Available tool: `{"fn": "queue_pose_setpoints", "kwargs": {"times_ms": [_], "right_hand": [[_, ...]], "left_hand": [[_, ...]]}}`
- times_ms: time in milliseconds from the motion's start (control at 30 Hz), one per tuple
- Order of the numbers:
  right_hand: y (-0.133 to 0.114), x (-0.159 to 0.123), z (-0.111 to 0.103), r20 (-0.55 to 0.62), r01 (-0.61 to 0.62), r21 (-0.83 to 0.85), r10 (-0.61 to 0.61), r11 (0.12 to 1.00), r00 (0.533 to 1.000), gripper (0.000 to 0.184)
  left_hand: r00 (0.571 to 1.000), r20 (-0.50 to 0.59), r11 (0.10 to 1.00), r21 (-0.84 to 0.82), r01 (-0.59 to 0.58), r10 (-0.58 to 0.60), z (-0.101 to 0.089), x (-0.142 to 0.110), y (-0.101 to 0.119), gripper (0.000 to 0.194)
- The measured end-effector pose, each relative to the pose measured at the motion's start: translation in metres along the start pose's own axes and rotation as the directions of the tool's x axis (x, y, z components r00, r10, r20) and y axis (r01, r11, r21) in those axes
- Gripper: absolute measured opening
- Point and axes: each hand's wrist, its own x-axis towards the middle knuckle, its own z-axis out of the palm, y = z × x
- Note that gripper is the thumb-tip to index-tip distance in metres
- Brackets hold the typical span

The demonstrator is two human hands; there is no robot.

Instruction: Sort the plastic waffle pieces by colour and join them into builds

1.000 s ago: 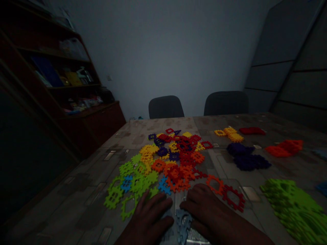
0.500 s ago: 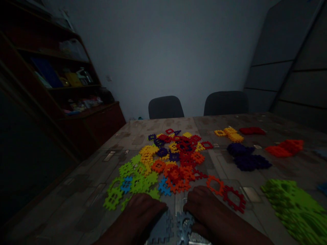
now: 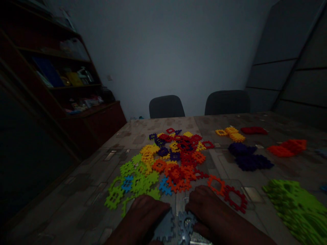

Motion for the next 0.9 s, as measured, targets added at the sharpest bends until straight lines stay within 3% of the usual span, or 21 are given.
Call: {"fn": "queue_pose_setpoints", "kwargs": {"times_ms": [100, 267, 367, 467, 700, 767, 900], "right_hand": [[-0.001, -0.001, -0.001, 0.094, -0.042, -0.002, 0.042, 0.999, 0.995, 0.02], [0.001, -0.007, -0.001, 0.07, -0.046, 0.037, 0.043, 0.998, 0.997, 0.053], [-0.004, -0.005, -0.004, 0.135, -0.102, 0.018, 0.099, 0.995, 0.986, 0.047], [-0.005, -0.004, -0.003, 0.107, -0.102, 0.037, 0.097, 0.994, 0.989, 0.037], [-0.005, -0.005, 0.006, 0.06, -0.047, 0.035, 0.045, 0.998, 0.997, 0.083], [-0.01, 0.0, 0.007, 0.07, -0.008, 0.04, 0.005, 0.999, 0.998, 0.081], [-0.015, 0.01, 0.011, 0.132, 0.016, 0.053, -0.023, 0.998, 0.991, 0.059]], "left_hand": [[1.0, -0.019, 1.0, -0.004, 0.003, -0.003, 0.002, 0.0, 0.0, 0.068], [0.999, 0.034, 1.0, -0.025, 0.006, -0.005, -0.01, 0.004, 0.003, 0.068], [0.999, 0.042, 1.0, -0.024, -0.017, 0.018, -0.015, 0.006, 0.003, 0.068], [0.999, 0.043, 0.999, -0.035, -0.012, 0.013, -0.011, 0.006, 0.001, 0.071], [0.998, 0.055, 0.999, -0.019, 0.037, -0.036, 0.006, 0.0, -0.006, 0.07], [0.998, 0.062, 0.999, -0.031, 0.033, -0.031, 0.006, -0.001, -0.006, 0.07], [0.996, 0.074, 0.998, -0.036, 0.044, -0.042, 0.001, 0.0, -0.006, 0.069]]}}
